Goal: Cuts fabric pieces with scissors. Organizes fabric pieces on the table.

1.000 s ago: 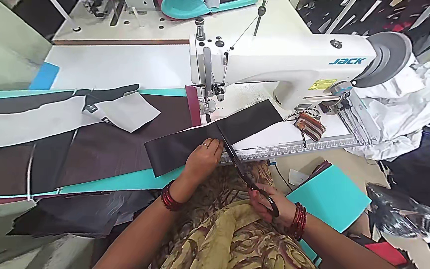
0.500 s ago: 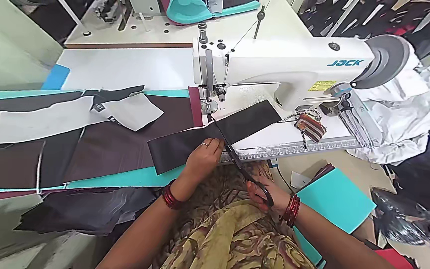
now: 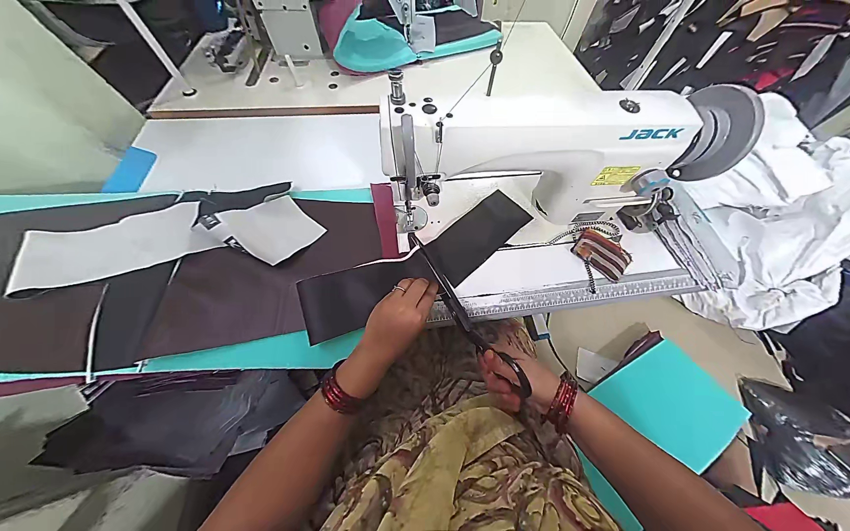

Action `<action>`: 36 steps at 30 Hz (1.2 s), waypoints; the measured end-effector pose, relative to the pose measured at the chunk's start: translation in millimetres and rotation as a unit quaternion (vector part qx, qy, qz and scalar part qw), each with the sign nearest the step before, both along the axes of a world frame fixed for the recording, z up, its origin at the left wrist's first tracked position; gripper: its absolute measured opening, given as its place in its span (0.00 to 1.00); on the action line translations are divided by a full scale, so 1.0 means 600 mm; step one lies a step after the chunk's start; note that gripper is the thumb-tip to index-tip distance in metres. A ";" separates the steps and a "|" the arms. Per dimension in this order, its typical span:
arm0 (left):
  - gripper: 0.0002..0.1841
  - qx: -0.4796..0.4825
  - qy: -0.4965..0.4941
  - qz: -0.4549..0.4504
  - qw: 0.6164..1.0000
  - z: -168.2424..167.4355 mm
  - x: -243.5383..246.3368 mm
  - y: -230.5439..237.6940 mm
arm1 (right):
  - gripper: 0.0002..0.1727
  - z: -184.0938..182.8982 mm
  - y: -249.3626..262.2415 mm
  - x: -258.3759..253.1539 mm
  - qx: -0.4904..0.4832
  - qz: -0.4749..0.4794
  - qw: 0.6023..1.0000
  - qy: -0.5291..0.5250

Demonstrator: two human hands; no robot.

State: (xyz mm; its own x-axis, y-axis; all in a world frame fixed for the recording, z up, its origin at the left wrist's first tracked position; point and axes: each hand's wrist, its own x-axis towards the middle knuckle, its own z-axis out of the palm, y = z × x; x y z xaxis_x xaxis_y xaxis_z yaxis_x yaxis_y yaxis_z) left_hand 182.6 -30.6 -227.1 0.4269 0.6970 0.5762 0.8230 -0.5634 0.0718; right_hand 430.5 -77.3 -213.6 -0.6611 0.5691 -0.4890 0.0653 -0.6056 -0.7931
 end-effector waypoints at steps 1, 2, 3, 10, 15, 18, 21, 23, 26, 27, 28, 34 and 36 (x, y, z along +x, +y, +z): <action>0.12 0.000 -0.002 0.000 1.000 -0.001 -0.001 0.000 | 0.23 -0.002 0.000 -0.001 0.011 0.002 1.000 -0.004; 0.12 -0.001 -0.005 0.000 1.000 -0.002 -0.001 0.001 | 0.21 -0.003 0.000 -0.001 0.024 0.003 1.000 -0.014; 0.12 -0.005 -0.011 0.000 1.000 -0.003 -0.001 0.001 | 0.18 -0.003 -0.001 -0.002 0.034 0.001 0.999 -0.029; 0.09 -0.006 -0.419 0.017 0.908 0.117 -0.035 -0.034 | 0.25 0.008 -0.035 0.013 0.214 -0.018 0.975 -0.050; 0.15 -0.012 -0.726 -0.094 0.681 0.261 -0.055 -0.070 | 0.25 0.046 -0.023 -0.052 0.393 -0.120 0.912 -0.010; 0.17 -0.020 -0.781 -0.150 0.607 0.292 -0.039 -0.071 | 0.28 0.055 0.004 -0.110 0.410 -0.196 0.887 0.084; 0.17 -0.002 -0.805 -0.149 0.575 0.294 -0.028 -0.065 | 0.29 0.059 0.008 -0.153 0.336 -0.236 0.878 0.247; 0.17 0.003 -0.817 -0.151 0.556 0.284 -0.031 -0.060 | 0.29 0.057 0.009 -0.170 0.290 -0.225 0.871 0.327; 0.17 -0.003 -0.838 -0.121 0.533 0.271 -0.038 -0.055 | 0.28 0.075 0.004 -0.180 0.275 -0.265 0.872 0.307; 0.17 -0.008 -0.846 -0.114 0.521 0.266 -0.041 -0.054 | 0.25 0.082 0.004 -0.182 0.270 -0.291 0.873 0.285; 0.18 -0.010 -0.855 -0.104 0.508 0.261 -0.044 -0.052 | 0.23 0.087 0.006 -0.183 0.264 -0.313 0.872 0.268; 0.16 -0.073 -0.879 0.065 0.468 0.182 -0.072 -0.059 | 0.16 0.114 0.038 -0.142 0.324 -0.373 0.858 0.143; 0.30 -0.080 -0.812 0.146 0.559 0.149 -0.073 -0.069 | 0.16 0.126 0.046 -0.122 0.362 -0.356 0.857 0.091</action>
